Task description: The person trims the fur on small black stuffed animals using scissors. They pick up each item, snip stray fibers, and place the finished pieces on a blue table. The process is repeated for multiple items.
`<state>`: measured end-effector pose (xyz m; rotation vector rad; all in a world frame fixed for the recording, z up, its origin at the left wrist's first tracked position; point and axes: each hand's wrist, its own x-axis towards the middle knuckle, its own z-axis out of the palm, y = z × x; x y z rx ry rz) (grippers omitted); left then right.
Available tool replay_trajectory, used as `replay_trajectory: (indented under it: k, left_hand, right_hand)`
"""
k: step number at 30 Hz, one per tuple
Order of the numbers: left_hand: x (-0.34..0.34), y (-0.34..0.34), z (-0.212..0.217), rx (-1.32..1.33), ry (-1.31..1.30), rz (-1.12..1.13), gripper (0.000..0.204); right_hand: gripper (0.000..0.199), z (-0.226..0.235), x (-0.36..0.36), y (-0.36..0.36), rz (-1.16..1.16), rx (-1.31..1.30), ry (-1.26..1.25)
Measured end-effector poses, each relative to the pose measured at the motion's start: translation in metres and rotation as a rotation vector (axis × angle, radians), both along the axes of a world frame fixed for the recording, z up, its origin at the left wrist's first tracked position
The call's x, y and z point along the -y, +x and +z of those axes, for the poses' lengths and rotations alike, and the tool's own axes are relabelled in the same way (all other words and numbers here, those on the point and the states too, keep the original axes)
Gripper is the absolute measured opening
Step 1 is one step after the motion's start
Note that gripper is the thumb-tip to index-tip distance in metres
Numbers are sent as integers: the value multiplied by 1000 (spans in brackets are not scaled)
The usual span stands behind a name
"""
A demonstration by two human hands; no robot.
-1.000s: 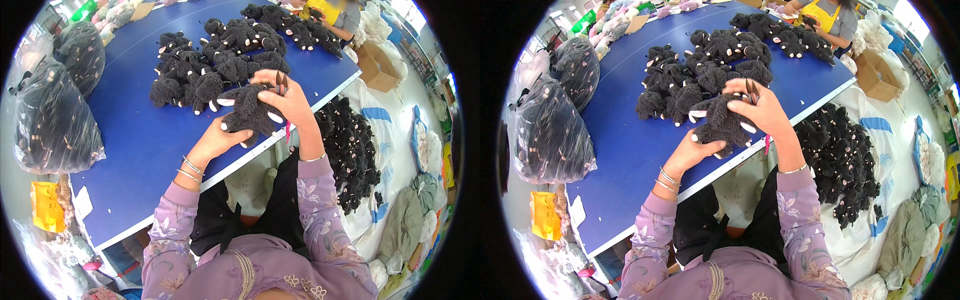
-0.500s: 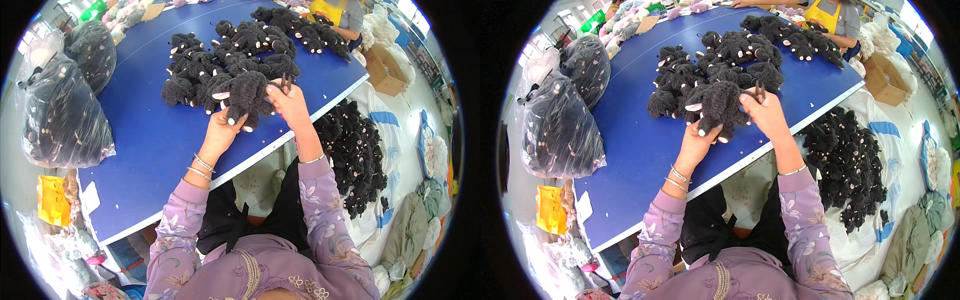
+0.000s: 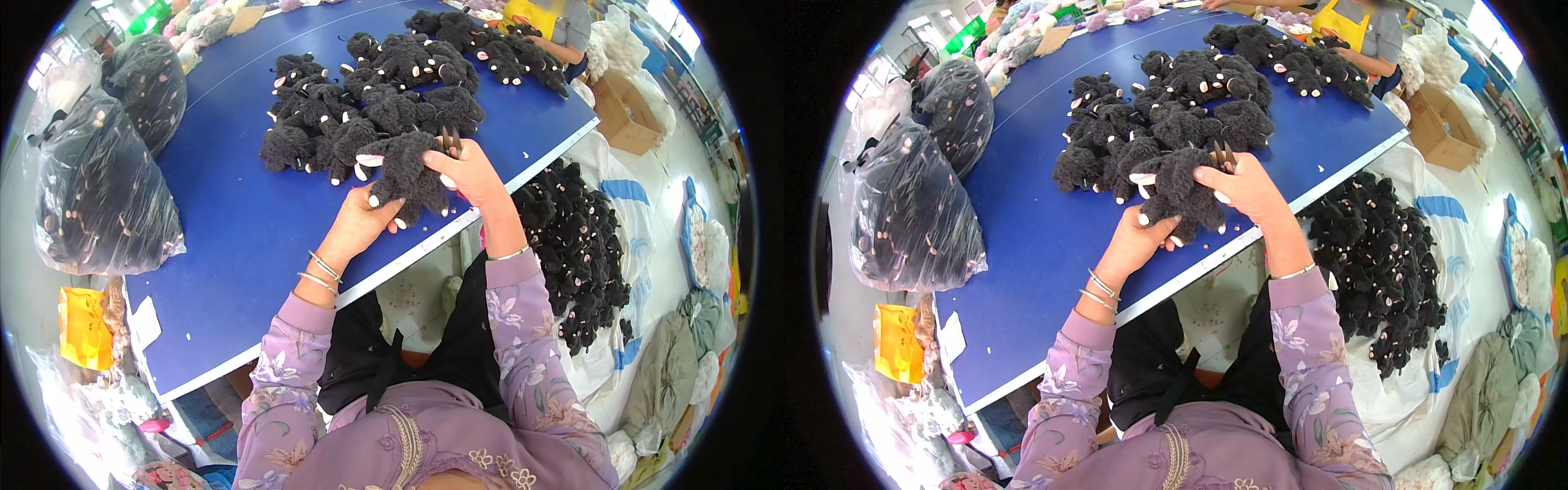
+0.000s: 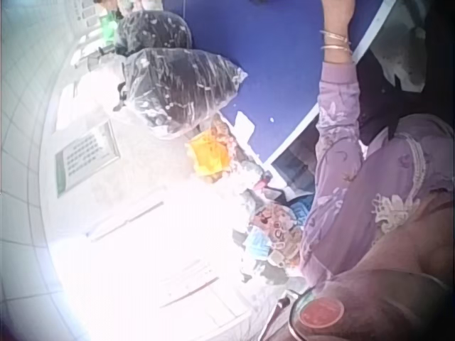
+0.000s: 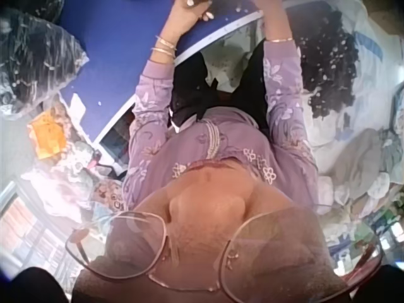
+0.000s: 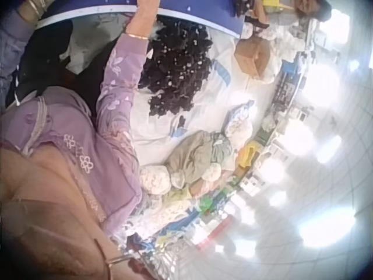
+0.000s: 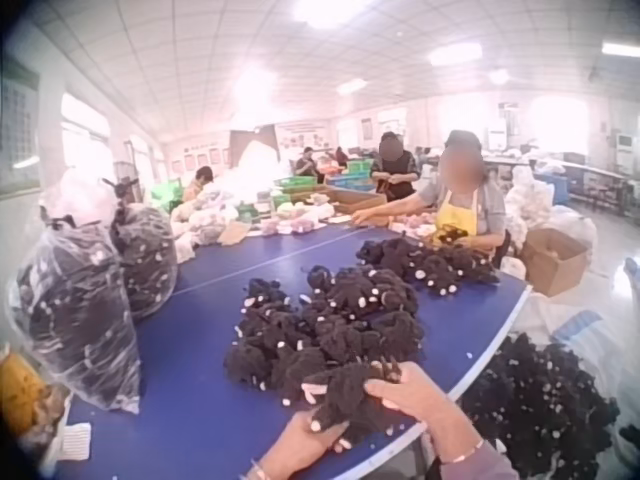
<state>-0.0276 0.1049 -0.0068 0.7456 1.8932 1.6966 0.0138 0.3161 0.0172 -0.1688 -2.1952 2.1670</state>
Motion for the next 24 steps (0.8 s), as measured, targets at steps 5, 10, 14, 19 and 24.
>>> replay_trajectory:
  k: [5,10,14,19,24]
  left_hand:
    - [11,-6,-1,-14,-140,-95,29]
    - [12,-2,1,62,-114,-69,24]
    - [5,5,0,-107,151,165,23]
    - [8,2,0,-116,215,230,22]
    - [9,2,0,-162,390,262,13]
  right_hand:
    - [14,-5,5,0,-166,-207,-143]
    - [14,-11,5,-2,-184,-106,-156]
    - [13,-20,2,-7,-201,-147,-165]
    - [18,-19,10,-4,-66,-196,-150]
    - [18,-21,0,-3,-117,-279,-180]
